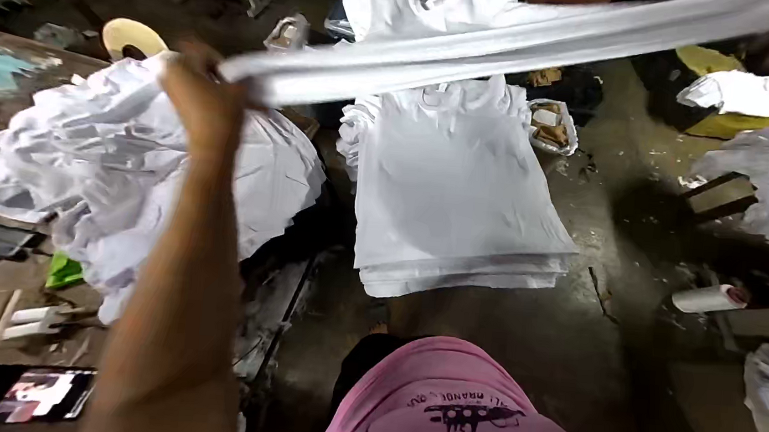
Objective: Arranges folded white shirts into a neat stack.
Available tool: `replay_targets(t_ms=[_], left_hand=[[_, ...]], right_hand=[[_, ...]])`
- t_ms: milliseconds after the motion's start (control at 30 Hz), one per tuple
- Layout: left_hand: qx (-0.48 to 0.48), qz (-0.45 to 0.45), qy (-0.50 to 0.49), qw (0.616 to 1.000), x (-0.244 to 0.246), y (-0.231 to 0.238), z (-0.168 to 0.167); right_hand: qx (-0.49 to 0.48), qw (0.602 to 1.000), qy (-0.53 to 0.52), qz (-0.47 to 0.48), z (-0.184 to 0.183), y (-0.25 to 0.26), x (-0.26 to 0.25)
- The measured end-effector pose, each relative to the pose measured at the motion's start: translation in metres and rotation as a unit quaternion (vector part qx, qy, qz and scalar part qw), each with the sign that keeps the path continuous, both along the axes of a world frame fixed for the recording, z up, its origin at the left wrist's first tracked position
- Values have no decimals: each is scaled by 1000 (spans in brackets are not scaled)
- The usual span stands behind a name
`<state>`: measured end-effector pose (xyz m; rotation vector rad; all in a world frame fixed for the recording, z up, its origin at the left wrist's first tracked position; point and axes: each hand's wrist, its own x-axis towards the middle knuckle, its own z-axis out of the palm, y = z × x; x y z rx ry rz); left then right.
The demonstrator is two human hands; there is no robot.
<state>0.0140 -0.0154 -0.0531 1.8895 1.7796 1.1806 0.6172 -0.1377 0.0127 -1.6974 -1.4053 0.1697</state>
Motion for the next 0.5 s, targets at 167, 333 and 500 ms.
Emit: replay_targets(t_ms=[167, 333, 500], left_hand=[[-109, -123, -102, 981, 3, -20, -221], [-290, -165, -135, 933, 16, -72, -343], [-388, -89, -336, 854, 9, -94, -338]], right_hand=[[-130, 964, 206, -109, -157, -24, -47], [-241, 899, 331, -157, -286, -66, -49], [-224, 877, 374, -204, -298, -76, -69]])
